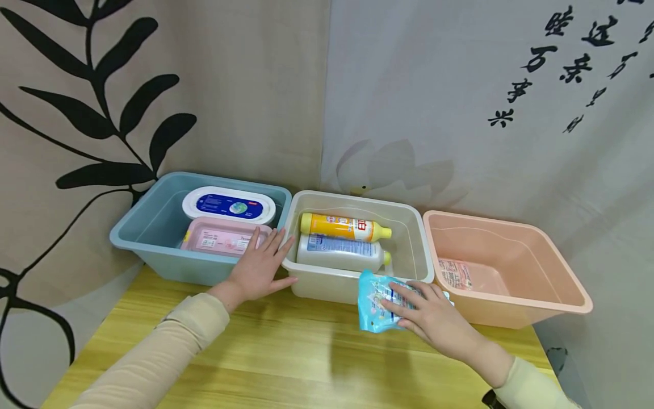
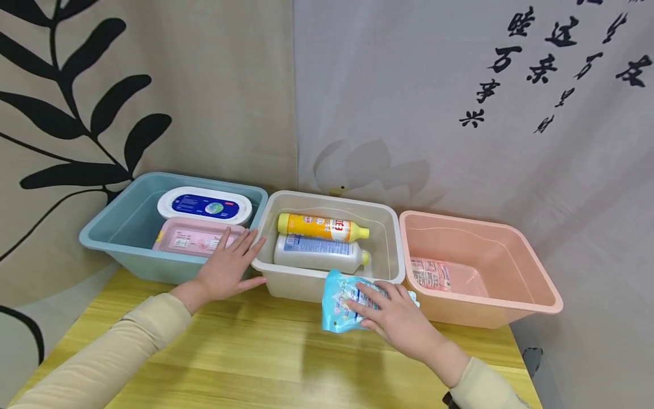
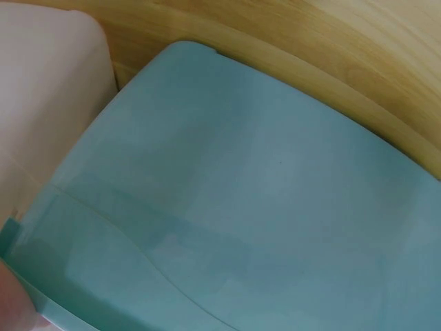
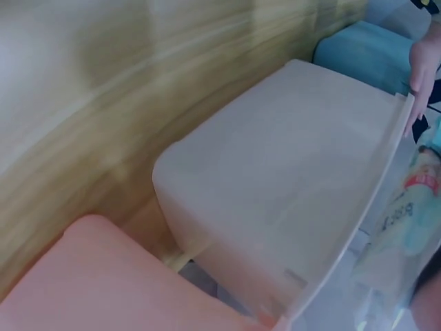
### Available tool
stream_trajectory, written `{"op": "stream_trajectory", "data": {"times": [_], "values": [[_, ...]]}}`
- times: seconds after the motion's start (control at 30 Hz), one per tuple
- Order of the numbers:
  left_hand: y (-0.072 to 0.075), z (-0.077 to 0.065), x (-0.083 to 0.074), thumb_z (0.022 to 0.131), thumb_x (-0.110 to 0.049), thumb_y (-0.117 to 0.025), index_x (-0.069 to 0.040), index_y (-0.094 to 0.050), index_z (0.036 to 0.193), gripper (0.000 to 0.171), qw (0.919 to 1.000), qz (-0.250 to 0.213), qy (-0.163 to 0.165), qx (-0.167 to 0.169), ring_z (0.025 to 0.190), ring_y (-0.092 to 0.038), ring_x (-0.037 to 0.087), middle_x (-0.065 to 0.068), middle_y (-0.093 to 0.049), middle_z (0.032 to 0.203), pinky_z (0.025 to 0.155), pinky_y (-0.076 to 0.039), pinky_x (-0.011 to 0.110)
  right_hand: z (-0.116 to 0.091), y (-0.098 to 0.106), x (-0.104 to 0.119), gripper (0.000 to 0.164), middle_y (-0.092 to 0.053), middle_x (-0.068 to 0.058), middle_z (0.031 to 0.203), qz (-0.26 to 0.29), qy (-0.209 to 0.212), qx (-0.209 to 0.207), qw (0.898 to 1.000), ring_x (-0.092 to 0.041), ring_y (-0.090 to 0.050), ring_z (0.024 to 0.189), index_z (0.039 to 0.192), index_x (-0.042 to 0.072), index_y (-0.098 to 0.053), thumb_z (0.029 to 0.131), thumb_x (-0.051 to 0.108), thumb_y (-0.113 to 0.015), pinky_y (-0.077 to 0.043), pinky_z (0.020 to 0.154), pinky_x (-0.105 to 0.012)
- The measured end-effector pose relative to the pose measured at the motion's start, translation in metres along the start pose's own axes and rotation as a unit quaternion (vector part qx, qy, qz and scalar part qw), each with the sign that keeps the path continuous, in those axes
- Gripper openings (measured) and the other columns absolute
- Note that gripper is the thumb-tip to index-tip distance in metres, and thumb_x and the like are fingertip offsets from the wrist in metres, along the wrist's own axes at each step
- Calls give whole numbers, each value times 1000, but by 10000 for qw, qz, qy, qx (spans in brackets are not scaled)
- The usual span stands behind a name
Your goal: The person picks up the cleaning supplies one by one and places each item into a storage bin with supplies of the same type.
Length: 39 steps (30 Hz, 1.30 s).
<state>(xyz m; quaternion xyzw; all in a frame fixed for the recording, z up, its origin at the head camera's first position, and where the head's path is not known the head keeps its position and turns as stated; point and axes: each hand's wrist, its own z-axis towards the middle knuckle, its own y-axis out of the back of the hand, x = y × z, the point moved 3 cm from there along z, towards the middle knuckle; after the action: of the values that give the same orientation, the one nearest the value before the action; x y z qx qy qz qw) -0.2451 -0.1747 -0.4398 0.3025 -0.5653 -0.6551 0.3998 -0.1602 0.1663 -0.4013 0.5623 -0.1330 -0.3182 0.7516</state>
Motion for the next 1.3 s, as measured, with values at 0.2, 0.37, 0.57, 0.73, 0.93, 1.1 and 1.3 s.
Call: {"op": "stream_trajectory", "data": {"times": [0.2,0.37,0.57,0.73,0.93,1.1,1.3], "values": [[0,0,0,85,-68,-44,-9,-25,148,88,10000,56,-10,7,141,-26,35,18,-22,154,115,0,57,-2,7,-8,42,-52,-5,137,124,-373,161,9991,-33,-50,114,130,32,-56,97,47,-36,-39,93,-60],[1,1,0,85,-67,-44,-8,-26,148,88,9999,95,-36,-25,140,-27,35,18,-23,154,115,-1,58,-4,10,-14,40,-50,-5,139,163,-563,231,9980,-32,-49,115,133,33,-52,95,43,-43,-39,95,-54],[1,1,0,86,-67,-44,-8,-26,148,88,9999,76,-63,-51,140,-28,35,19,-23,154,115,-2,58,-4,13,-20,40,-49,-7,140,178,-629,129,9978,-32,-48,115,132,30,-54,96,43,-43,-38,95,-53],[1,1,0,86,-67,-44,-8,-26,148,87,9999,99,-71,-75,140,-28,35,19,-24,153,115,-2,58,-4,16,-28,39,-47,-10,141,280,-855,194,9958,-34,-46,117,132,27,-55,95,37,-50,-36,96,-58],[0,1,0,85,-68,-43,-9,-26,148,88,9999,80,-51,-42,140,-27,35,19,-23,154,115,-1,58,-5,18,-40,40,-48,-10,140,247,-1146,272,9927,-34,-44,118,132,28,-55,92,34,-54,-35,93,-65],[-2,0,1,86,-68,-42,-9,-25,149,88,9999,102,-38,-12,141,-27,35,18,-21,154,115,-1,58,-6,19,-48,39,-50,-12,138,91,-1133,99,9935,-37,-50,113,130,24,-57,93,35,-53,-41,88,-54],[-1,0,0,86,-67,-43,-9,-24,149,87,10000,42,-55,-36,141,-26,35,18,-22,154,115,0,58,-8,19,-59,39,-49,-13,138,90,-1336,94,9910,-38,-51,108,130,23,-57,92,32,-56,-43,86,-52]]}}
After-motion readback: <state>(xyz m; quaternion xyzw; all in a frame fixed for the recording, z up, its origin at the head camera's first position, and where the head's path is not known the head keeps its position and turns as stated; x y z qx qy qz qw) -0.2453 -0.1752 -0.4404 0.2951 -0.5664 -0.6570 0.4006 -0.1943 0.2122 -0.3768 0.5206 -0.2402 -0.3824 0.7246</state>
